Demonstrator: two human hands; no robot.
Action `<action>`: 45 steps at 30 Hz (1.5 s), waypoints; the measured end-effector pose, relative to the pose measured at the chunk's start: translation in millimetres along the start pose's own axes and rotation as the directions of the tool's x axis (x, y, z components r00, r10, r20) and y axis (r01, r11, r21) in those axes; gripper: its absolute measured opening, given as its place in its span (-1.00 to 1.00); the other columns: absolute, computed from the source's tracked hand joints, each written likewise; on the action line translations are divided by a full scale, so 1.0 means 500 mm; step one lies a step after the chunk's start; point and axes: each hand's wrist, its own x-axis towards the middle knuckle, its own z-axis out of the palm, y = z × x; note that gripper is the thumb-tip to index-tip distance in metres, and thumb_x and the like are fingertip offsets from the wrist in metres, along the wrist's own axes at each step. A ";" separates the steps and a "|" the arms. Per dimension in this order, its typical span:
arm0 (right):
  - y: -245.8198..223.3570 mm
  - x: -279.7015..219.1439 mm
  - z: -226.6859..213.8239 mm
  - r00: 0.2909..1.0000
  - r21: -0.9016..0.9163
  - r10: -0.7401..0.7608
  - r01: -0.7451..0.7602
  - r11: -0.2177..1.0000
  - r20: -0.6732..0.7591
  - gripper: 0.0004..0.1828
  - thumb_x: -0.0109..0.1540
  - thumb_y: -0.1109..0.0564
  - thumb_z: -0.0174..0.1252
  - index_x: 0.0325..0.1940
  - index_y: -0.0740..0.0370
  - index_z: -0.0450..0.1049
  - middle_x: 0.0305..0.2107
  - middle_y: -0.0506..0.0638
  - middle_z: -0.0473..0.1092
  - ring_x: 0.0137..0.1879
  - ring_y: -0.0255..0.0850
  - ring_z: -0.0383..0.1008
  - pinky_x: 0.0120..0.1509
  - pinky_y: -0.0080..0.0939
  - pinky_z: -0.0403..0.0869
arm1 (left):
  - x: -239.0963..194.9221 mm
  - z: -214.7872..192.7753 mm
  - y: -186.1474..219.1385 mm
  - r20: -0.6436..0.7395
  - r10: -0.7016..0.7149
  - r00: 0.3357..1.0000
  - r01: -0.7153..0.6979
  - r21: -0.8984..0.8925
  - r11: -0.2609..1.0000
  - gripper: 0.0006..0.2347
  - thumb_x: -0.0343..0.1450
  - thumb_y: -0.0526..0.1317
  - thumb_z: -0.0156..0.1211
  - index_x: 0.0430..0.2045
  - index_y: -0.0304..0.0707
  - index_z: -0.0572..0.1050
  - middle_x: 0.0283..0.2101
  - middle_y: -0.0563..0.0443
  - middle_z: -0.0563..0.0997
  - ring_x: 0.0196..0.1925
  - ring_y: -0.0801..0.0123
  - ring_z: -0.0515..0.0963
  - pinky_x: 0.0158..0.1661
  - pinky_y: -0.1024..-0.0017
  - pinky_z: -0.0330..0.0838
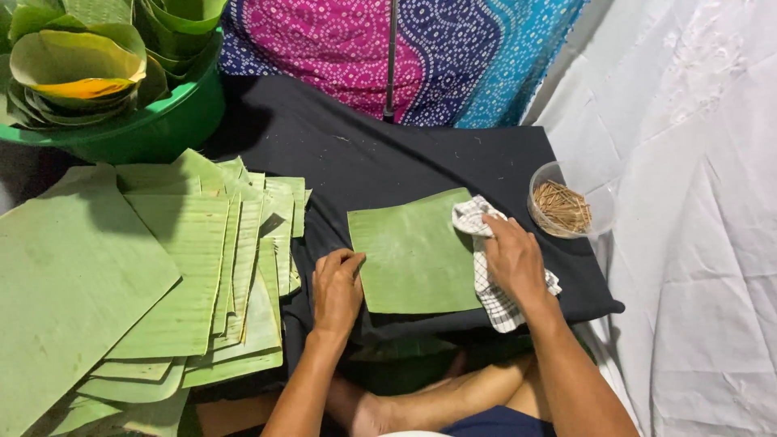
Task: Wiping banana leaves with a cloth, folding them into conical shapes, and securing them with toothpicks.
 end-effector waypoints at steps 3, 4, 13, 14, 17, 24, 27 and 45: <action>-0.042 -0.049 -0.019 0.993 -0.083 0.011 -0.002 0.997 0.115 -0.44 0.31 -0.21 0.07 0.41 -0.18 0.37 0.32 0.09 0.32 0.51 0.21 0.16 0.47 0.60 0.05 | -0.003 -0.038 0.047 -0.029 0.106 0.994 -0.105 0.033 0.994 -0.74 0.33 -0.34 0.29 -0.14 0.03 0.67 0.15 0.03 0.50 0.29 -0.01 0.37 0.13 0.01 0.31; -0.048 -0.068 -0.019 0.985 -0.134 -0.005 0.028 0.991 0.171 -0.36 0.32 -0.28 0.02 0.49 -0.22 0.25 0.41 0.13 0.21 0.56 0.26 0.04 0.48 0.65 -0.03 | -0.009 -0.054 0.070 -0.054 0.180 0.982 -0.180 0.006 0.984 -0.75 0.34 -0.37 0.28 -0.14 -0.07 0.68 0.26 -0.14 0.45 0.40 -0.21 0.27 0.29 -0.13 0.15; 0.051 -0.055 0.015 0.998 -0.016 -0.064 0.065 0.998 0.017 -0.41 0.28 0.15 0.07 0.42 -0.14 0.38 0.29 0.27 0.33 0.44 0.36 0.22 0.40 0.51 0.20 | -0.029 0.003 0.006 0.143 0.270 0.952 -0.267 -0.037 0.963 -0.61 0.42 -0.39 0.09 0.08 0.14 0.58 0.18 0.12 0.60 0.40 0.07 0.35 0.42 -0.05 -0.03; 0.057 -0.059 0.009 0.997 -0.018 -0.072 0.073 0.997 0.017 -0.41 0.28 0.15 0.07 0.42 -0.14 0.38 0.29 0.27 0.33 0.44 0.36 0.22 0.40 0.51 0.20 | -0.030 -0.001 0.006 0.136 0.265 0.954 -0.263 -0.036 0.964 -0.61 0.42 -0.39 0.09 0.08 0.14 0.58 0.18 0.12 0.60 0.40 0.07 0.35 0.42 -0.05 -0.03; 0.049 -0.067 -0.039 0.970 0.134 -0.146 0.174 0.976 -0.193 -0.44 0.18 0.38 0.02 0.26 0.14 0.53 0.07 0.30 0.48 0.27 0.25 0.44 0.45 0.16 0.34 | -0.030 -0.028 0.019 0.169 0.239 0.956 -0.236 -0.039 0.971 -0.60 0.41 -0.39 0.08 0.08 0.18 0.57 0.19 0.15 0.59 0.40 0.13 0.36 0.42 -0.03 -0.02; -0.108 -0.064 -0.298 0.911 0.488 0.128 0.088 0.868 -0.393 -0.51 0.33 0.45 -0.09 0.36 0.42 0.39 0.05 0.38 0.43 0.12 0.11 0.41 0.21 -0.01 0.38 | 0.027 -0.215 0.145 0.019 0.150 0.989 -0.130 -0.400 0.907 -0.67 0.34 -0.45 0.17 -0.04 -0.14 0.63 -0.04 0.04 0.74 0.01 0.22 0.64 0.05 0.23 0.35; -0.163 -0.071 -0.366 0.845 0.509 0.110 0.208 0.835 -0.524 -0.57 0.45 0.51 -0.09 0.42 0.56 0.28 0.12 0.32 0.40 0.11 -0.04 0.41 0.19 -0.17 0.39 | 0.050 -0.260 0.180 0.061 -0.105 0.993 0.120 -0.604 0.788 -0.78 0.37 -0.37 0.19 -0.15 -0.30 0.67 -0.26 0.08 0.73 -0.38 0.48 0.63 -0.35 0.58 0.48; -0.387 -0.121 0.077 0.917 0.411 -0.380 0.395 0.822 -0.122 -0.50 0.28 0.16 0.10 0.33 0.18 0.37 0.17 0.28 0.38 0.30 0.27 0.33 0.35 0.36 0.26 | 0.016 -0.025 0.030 0.513 -0.562 0.649 0.562 -0.821 -0.101 -0.72 0.52 -0.30 0.08 0.08 -0.52 0.48 -0.12 -0.41 0.65 -0.23 0.05 0.68 -0.18 0.08 0.60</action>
